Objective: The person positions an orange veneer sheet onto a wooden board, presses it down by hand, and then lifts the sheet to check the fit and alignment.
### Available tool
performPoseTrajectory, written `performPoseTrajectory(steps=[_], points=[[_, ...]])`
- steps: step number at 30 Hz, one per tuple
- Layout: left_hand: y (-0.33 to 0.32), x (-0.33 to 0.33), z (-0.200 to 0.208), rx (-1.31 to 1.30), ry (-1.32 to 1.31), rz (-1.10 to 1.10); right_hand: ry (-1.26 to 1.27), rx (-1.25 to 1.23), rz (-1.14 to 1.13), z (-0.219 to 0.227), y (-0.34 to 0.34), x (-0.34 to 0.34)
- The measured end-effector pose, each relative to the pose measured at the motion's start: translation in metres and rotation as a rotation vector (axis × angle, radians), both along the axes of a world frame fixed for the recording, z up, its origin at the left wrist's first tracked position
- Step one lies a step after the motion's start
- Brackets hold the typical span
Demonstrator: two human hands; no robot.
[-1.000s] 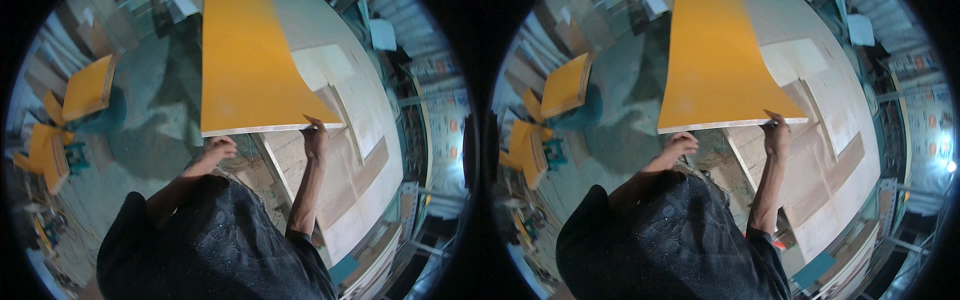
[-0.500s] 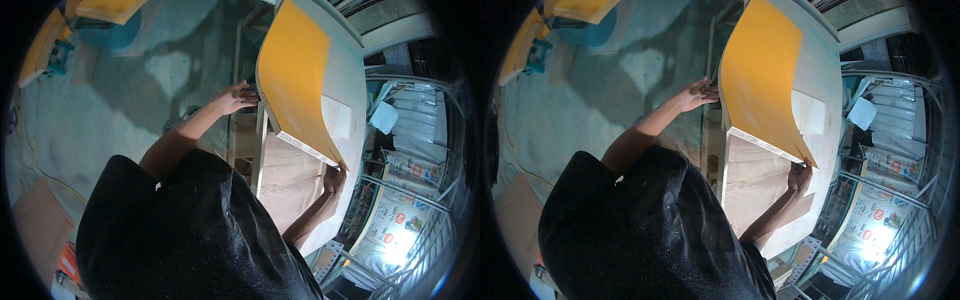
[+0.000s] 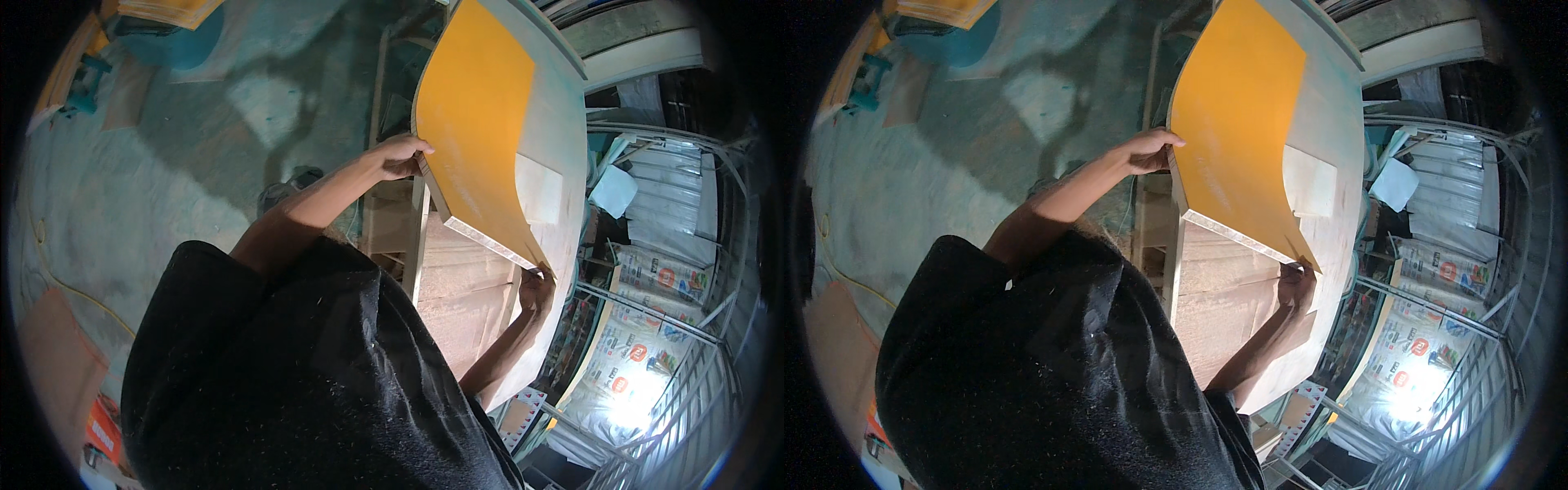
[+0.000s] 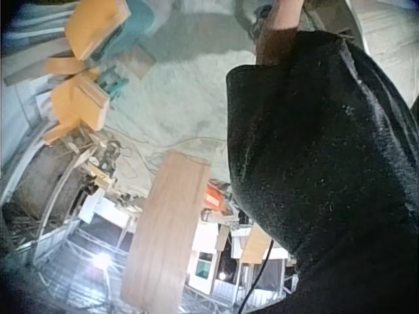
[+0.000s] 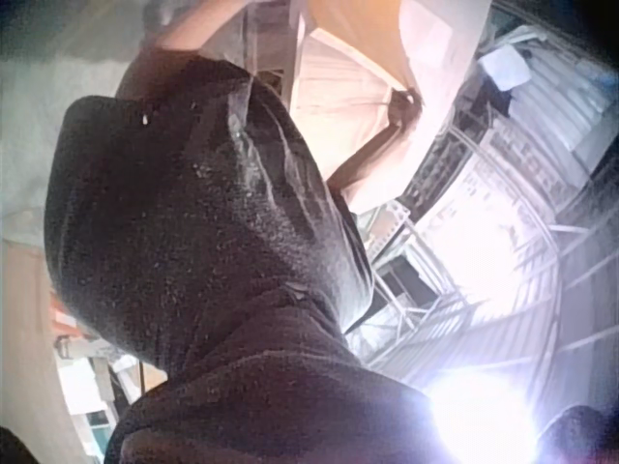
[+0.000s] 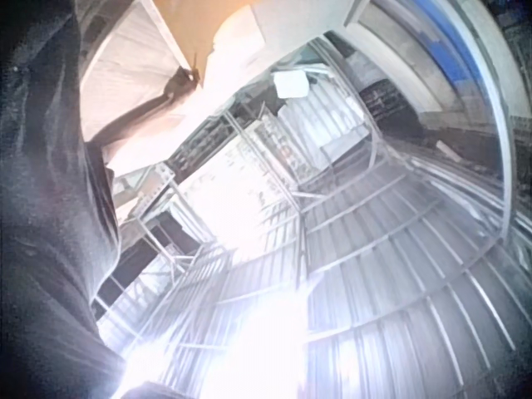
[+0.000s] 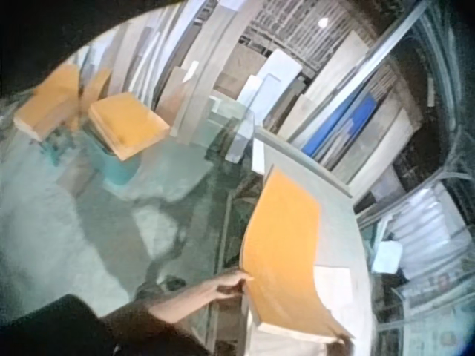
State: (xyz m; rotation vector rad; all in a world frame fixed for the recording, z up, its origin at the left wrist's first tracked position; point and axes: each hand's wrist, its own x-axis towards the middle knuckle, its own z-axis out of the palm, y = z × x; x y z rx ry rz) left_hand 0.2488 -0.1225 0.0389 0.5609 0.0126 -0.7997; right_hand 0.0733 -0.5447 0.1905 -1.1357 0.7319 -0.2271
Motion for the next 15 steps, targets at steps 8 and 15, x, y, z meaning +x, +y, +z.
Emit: performPoseTrajectory(steps=[8,15], points=[[-0.001,-0.003,0.010,0.045,0.045,0.023,0.024,0.122,-0.038,0.007,0.007,-0.010],[0.001,0.002,0.001,0.018,-0.016,-0.012,0.000,0.030,-0.013,0.006,0.014,-0.013]])
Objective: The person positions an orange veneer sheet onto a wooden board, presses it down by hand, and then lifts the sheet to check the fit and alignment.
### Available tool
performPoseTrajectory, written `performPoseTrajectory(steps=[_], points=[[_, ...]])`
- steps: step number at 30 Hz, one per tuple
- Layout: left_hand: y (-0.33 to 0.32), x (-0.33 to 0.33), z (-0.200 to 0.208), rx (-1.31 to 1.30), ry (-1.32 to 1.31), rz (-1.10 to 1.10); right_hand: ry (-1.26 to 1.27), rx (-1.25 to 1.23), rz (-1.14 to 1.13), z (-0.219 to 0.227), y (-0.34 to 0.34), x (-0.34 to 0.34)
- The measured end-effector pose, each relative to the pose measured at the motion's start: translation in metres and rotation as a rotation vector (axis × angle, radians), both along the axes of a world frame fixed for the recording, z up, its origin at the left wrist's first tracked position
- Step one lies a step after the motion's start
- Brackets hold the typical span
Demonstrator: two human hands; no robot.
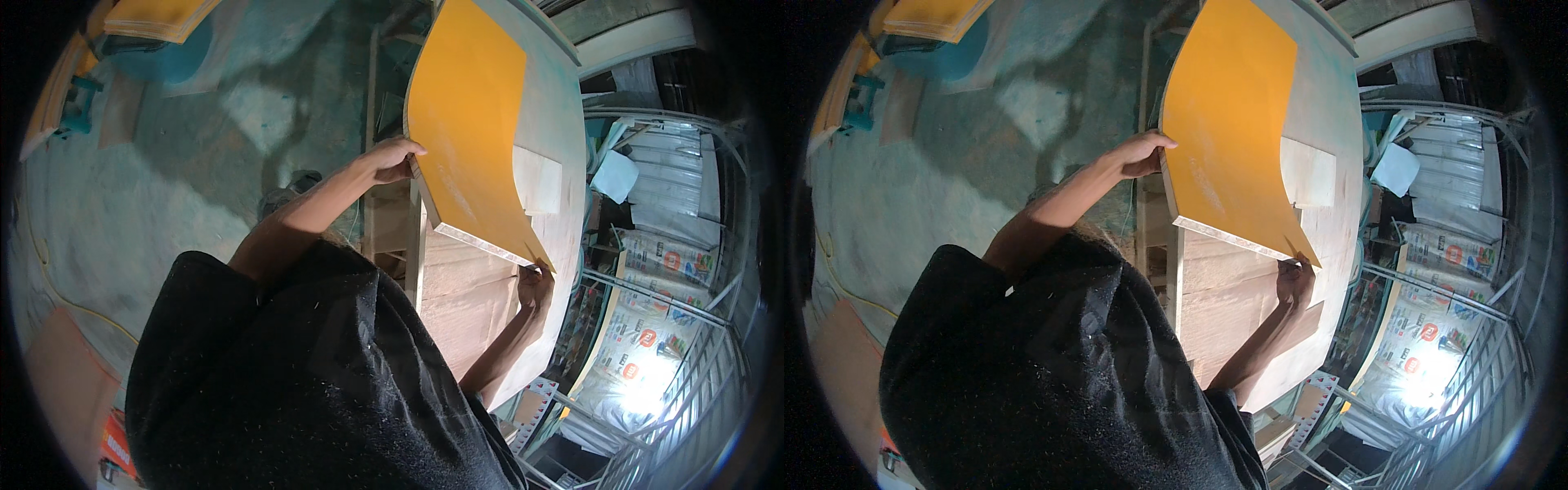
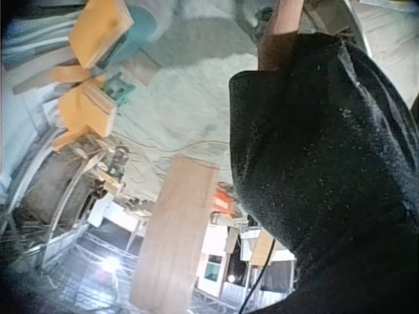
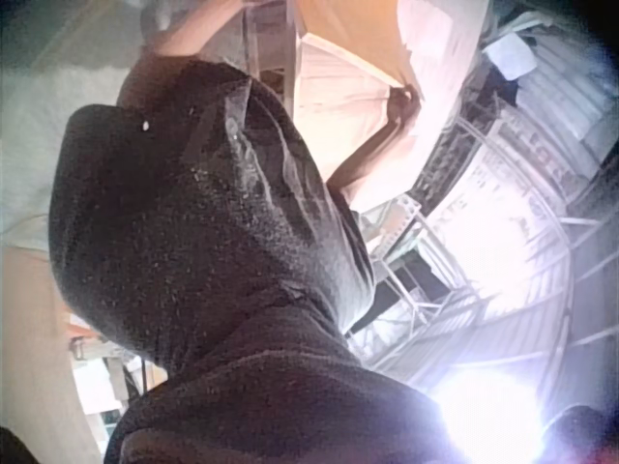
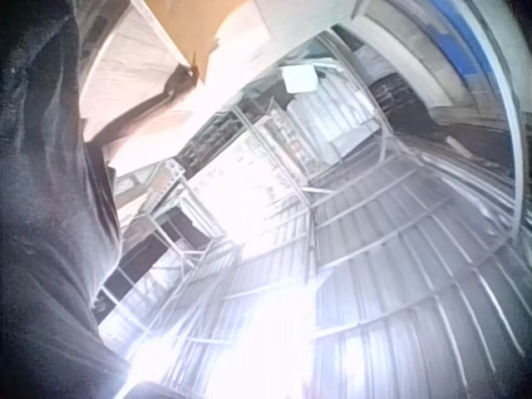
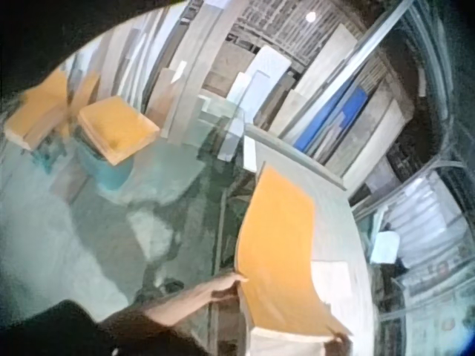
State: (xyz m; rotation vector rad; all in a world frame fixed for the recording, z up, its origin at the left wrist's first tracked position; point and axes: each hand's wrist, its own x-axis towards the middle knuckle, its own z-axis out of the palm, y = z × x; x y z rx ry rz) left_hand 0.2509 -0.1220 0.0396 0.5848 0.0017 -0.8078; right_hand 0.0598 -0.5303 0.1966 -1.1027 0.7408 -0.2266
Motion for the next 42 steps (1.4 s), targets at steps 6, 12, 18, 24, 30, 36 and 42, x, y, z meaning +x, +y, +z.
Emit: performPoseTrajectory(steps=[6,12,18,24,30,36,42], points=[[0.006,0.007,-0.011,0.022,0.007,0.005,0.034,0.013,-0.065,0.001,0.027,0.016],[0.007,-0.001,0.013,0.041,0.036,0.029,0.010,0.028,-0.048,-0.002,0.007,-0.001],[0.011,0.010,0.005,0.057,0.026,-0.019,0.052,0.077,-0.045,0.002,0.021,0.006],[0.003,0.010,0.012,0.082,0.097,0.003,-0.011,0.197,0.044,-0.009,-0.006,-0.010],[0.016,0.014,0.027,0.226,0.110,-0.033,0.108,0.028,-0.210,0.003,0.064,0.018],[-0.005,0.012,0.040,0.152,0.152,0.054,0.061,0.032,-0.112,-0.030,-0.017,-0.024],[-0.022,0.015,0.029,0.048,0.050,0.002,-0.186,0.214,-0.002,0.038,0.094,0.031]])
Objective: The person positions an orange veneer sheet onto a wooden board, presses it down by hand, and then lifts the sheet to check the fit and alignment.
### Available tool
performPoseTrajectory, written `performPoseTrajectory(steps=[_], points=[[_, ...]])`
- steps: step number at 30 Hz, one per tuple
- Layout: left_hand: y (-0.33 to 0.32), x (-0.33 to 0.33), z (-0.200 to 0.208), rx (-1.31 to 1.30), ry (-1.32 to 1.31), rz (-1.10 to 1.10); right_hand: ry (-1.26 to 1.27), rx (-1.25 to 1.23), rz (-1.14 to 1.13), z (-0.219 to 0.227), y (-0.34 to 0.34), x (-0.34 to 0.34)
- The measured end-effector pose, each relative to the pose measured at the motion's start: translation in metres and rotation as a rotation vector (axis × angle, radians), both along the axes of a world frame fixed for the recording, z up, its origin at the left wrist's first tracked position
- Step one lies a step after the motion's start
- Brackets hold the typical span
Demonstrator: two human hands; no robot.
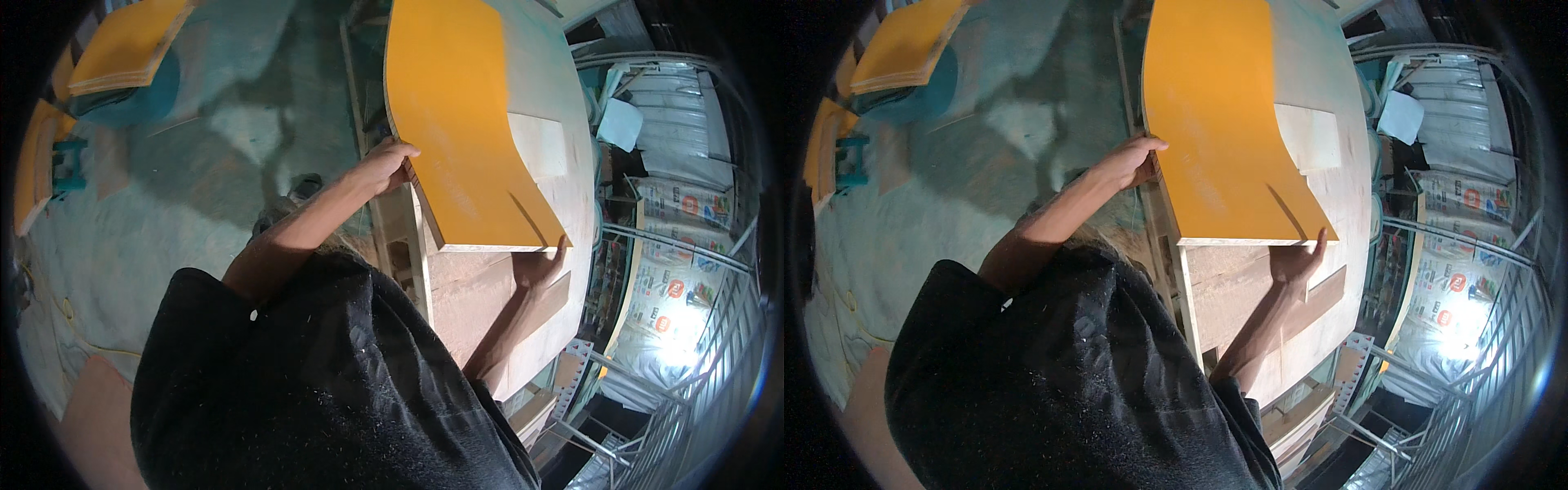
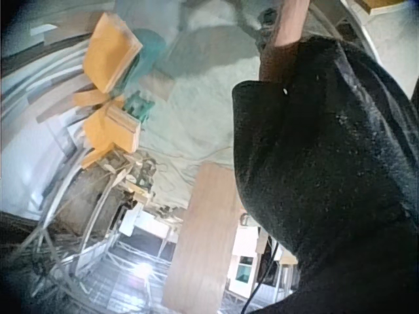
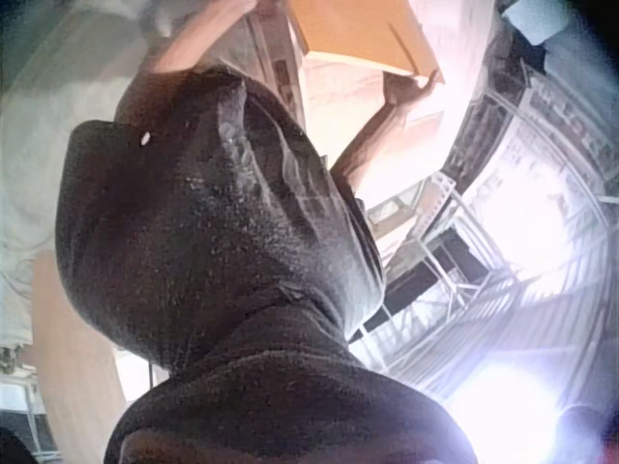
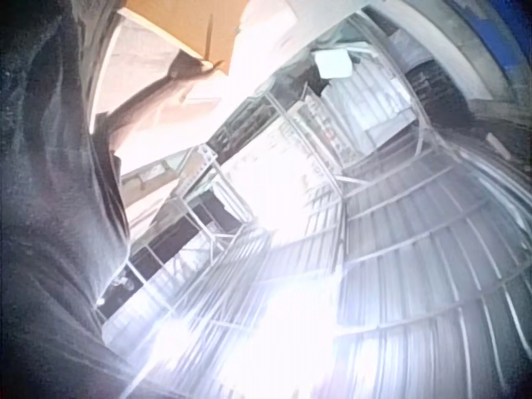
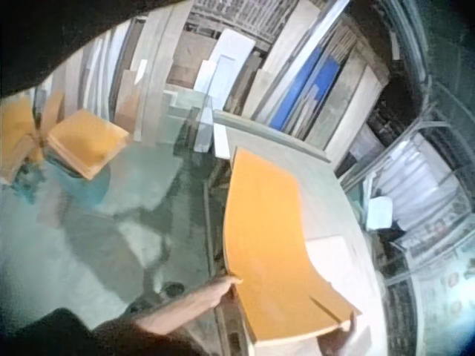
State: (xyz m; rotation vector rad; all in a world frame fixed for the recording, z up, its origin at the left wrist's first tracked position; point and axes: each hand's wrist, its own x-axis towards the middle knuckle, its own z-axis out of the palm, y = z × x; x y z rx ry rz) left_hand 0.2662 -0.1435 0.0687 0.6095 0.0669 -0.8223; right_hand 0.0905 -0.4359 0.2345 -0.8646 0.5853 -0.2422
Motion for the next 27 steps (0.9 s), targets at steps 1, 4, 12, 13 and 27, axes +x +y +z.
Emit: performPoseTrajectory(steps=[1,4,12,13,27], points=[[-0.007,-0.002,0.006,0.003,-0.002,-0.002,0.018,-0.052,-0.064,0.000,0.010,0.004],[-0.020,-0.008,0.026,-0.011,-0.009,0.016,-0.044,-0.081,-0.154,-0.014,0.020,0.009],[-0.019,-0.007,0.041,-0.037,-0.001,0.067,-0.163,-0.030,-0.081,-0.026,0.005,0.003],[-0.018,-0.007,0.043,-0.036,-0.014,0.066,-0.198,0.006,-0.080,-0.023,0.009,0.002],[-0.019,-0.006,0.049,0.008,-0.058,0.073,-0.472,0.148,-0.116,-0.047,0.020,0.001]])
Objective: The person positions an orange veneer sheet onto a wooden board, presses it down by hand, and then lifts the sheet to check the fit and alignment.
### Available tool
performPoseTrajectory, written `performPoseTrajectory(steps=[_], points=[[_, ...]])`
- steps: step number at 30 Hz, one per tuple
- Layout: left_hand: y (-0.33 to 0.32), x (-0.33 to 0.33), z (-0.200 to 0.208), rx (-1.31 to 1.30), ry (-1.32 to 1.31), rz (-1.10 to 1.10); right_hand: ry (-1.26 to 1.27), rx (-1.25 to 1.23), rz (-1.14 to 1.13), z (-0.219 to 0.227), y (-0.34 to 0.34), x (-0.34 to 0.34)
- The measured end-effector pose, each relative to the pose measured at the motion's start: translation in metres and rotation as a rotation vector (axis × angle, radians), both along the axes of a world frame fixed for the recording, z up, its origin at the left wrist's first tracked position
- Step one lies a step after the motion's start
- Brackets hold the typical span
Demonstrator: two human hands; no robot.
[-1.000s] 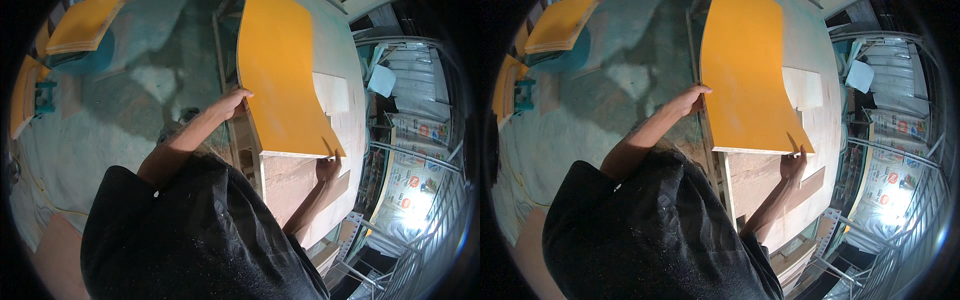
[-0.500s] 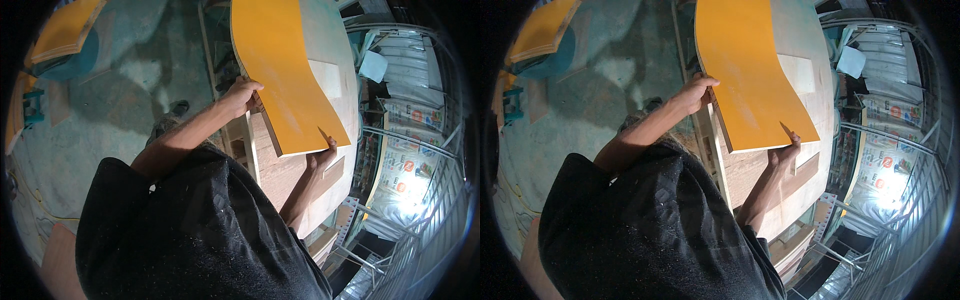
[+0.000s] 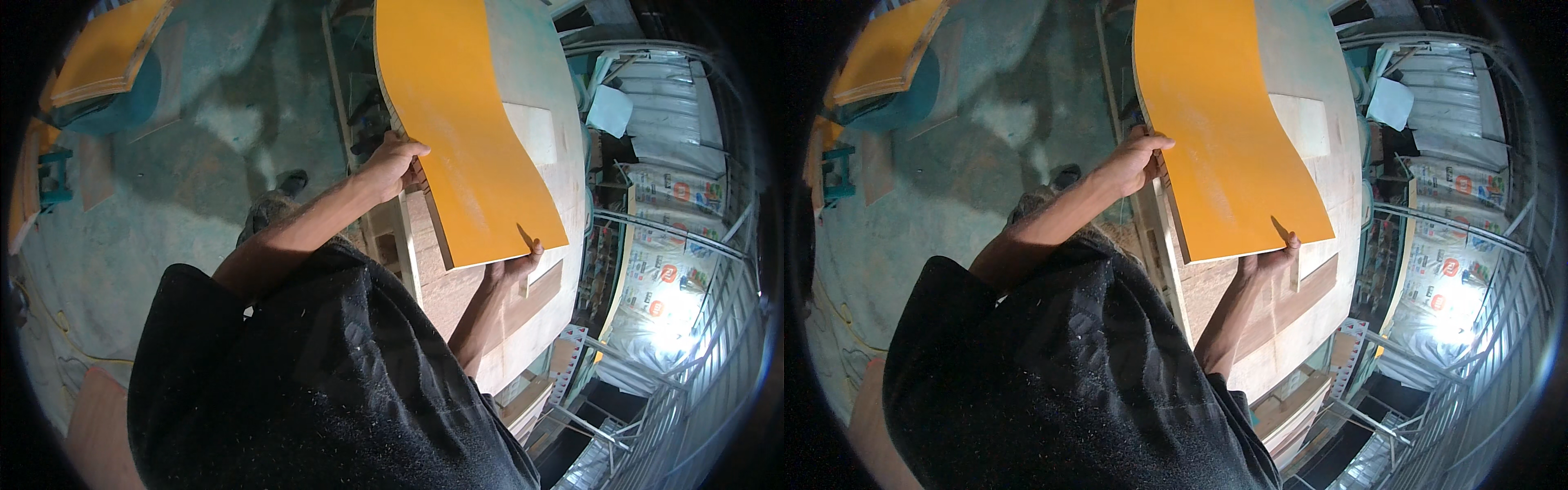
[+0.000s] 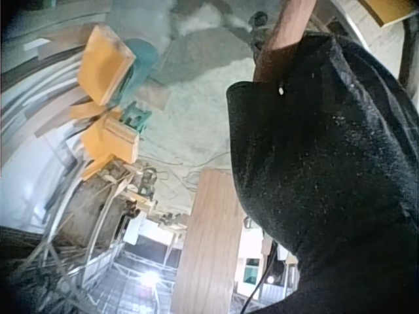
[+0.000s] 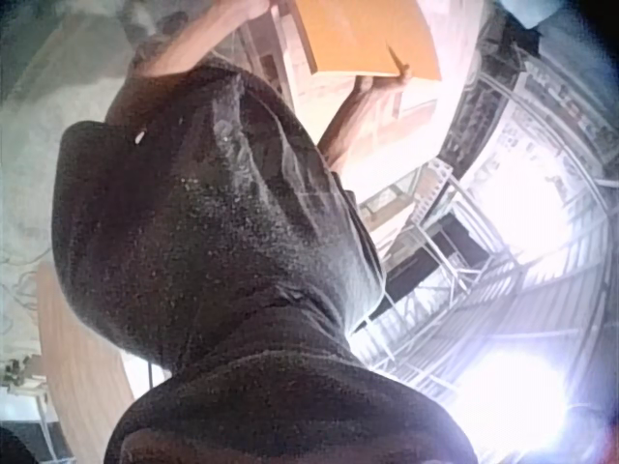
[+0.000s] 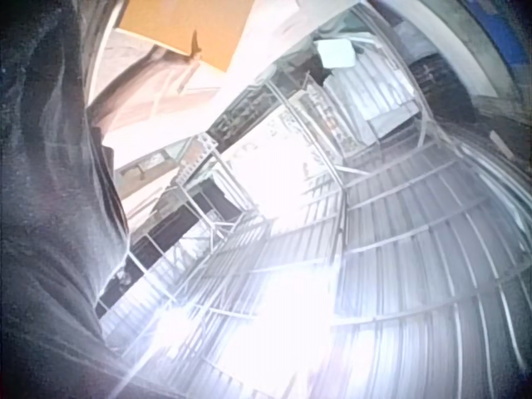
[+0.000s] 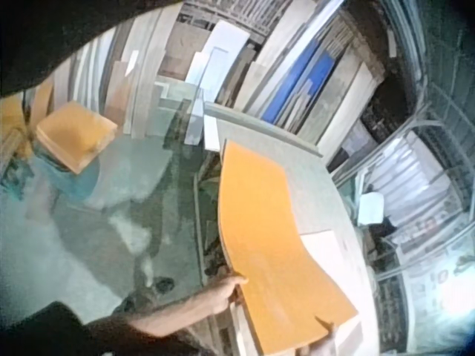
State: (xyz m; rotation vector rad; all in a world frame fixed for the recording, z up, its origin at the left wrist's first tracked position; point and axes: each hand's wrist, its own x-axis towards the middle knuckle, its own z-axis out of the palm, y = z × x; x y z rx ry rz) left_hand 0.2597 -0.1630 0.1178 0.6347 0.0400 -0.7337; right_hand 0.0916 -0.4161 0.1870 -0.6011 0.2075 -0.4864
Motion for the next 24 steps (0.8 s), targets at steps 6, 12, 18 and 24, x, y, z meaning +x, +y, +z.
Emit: performPoseTrajectory(steps=[6,12,18,24], points=[[0.000,-0.005,-0.001,0.033,0.080,-0.028,0.136,0.072,-0.029,0.016,-0.008,0.003],[-0.004,-0.004,-0.025,-0.010,0.064,-0.059,0.268,0.103,0.096,0.040,-0.021,0.017],[-0.005,-0.007,-0.019,0.025,0.082,-0.048,0.269,0.132,0.035,0.031,-0.037,0.015],[-0.005,-0.006,-0.017,0.051,0.124,-0.062,0.214,0.209,0.109,0.032,-0.037,0.017]])
